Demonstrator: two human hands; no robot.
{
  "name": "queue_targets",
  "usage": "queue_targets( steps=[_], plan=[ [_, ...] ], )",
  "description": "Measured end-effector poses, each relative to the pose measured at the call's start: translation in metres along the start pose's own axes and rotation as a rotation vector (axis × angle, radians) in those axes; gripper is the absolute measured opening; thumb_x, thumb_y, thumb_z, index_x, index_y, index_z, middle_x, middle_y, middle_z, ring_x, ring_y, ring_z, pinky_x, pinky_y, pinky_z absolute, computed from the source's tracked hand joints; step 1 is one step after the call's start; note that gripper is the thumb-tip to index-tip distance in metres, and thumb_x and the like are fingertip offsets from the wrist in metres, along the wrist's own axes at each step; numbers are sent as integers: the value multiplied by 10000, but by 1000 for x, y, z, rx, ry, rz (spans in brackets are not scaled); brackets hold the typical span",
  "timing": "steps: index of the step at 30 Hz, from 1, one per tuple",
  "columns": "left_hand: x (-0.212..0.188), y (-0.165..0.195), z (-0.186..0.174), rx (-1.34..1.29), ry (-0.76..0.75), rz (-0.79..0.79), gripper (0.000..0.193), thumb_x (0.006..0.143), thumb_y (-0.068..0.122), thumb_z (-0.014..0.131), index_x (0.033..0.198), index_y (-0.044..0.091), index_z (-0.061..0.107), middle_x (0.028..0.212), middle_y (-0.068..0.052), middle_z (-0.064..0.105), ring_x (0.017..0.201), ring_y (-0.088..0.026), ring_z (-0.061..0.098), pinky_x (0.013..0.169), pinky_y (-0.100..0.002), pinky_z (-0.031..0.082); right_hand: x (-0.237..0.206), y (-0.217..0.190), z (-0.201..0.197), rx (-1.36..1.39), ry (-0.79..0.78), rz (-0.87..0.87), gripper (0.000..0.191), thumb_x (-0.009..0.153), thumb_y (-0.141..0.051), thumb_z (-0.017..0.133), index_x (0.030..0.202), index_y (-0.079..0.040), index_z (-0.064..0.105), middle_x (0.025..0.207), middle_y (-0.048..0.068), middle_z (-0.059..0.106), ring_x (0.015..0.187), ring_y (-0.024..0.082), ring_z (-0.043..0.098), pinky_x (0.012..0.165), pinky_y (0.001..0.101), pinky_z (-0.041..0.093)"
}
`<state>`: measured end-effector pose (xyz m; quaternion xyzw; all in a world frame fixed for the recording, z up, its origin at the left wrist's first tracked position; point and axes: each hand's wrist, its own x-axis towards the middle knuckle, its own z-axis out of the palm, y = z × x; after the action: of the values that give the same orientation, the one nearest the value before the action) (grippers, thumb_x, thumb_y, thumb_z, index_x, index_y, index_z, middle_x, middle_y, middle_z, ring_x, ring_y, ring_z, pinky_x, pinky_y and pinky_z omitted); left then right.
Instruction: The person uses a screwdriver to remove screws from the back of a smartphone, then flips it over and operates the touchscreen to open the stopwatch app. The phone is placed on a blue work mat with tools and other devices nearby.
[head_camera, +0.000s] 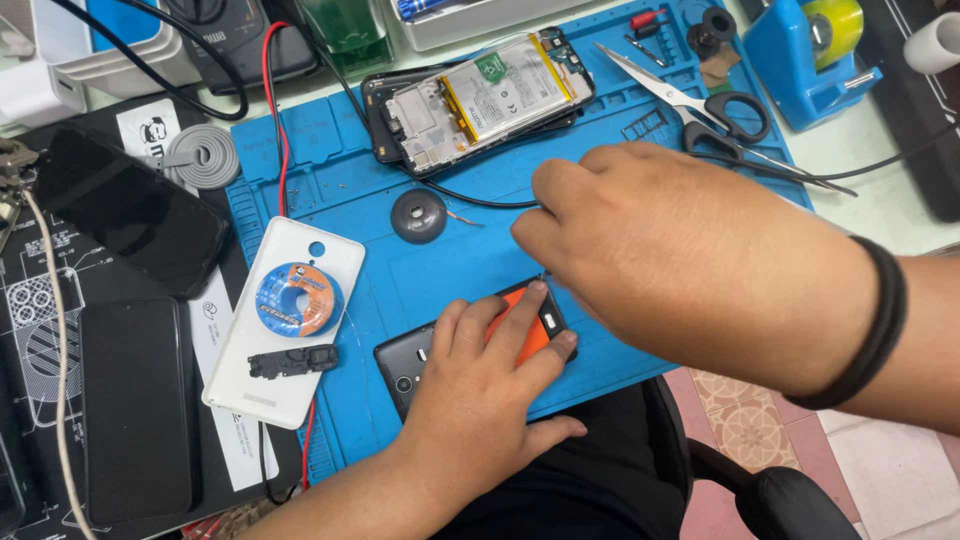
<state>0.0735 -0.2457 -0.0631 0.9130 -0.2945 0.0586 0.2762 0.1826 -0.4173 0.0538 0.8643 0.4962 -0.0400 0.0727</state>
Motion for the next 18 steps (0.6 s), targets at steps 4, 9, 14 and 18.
queue_targets(
  steps=[4,9,14,18],
  plan=[
    [-1,0,0,6,-6,2,760,595,481,898,1234,125,694,1454,-215,501,1235,-424,464,1077,-599,336,0,-2,0,-81,-321,138,209,816,-203,729,971,-75,669,897,114,643,841,270,687,707,381,577],
    [-4,0,-1,7,-7,-2,772,581,466,902,1240,124,689,1451,-225,499,1231,-429,467,1076,-609,329,1,-3,1,-76,-184,77,244,729,-152,734,949,-67,675,845,109,642,775,271,694,660,387,580],
    [-6,0,0,13,-5,0,779,585,422,908,1262,112,678,1472,-237,486,1248,-434,462,1083,-594,333,0,-4,1,-57,27,1,226,685,-135,719,895,-62,684,837,111,643,747,288,687,646,394,571],
    [-6,3,1,22,-13,-1,807,578,407,914,1279,93,668,1477,-249,471,1257,-445,447,1087,-601,325,2,-8,0,-73,-63,54,217,752,-252,737,884,-86,690,817,109,642,755,304,686,640,413,565]
  ],
)
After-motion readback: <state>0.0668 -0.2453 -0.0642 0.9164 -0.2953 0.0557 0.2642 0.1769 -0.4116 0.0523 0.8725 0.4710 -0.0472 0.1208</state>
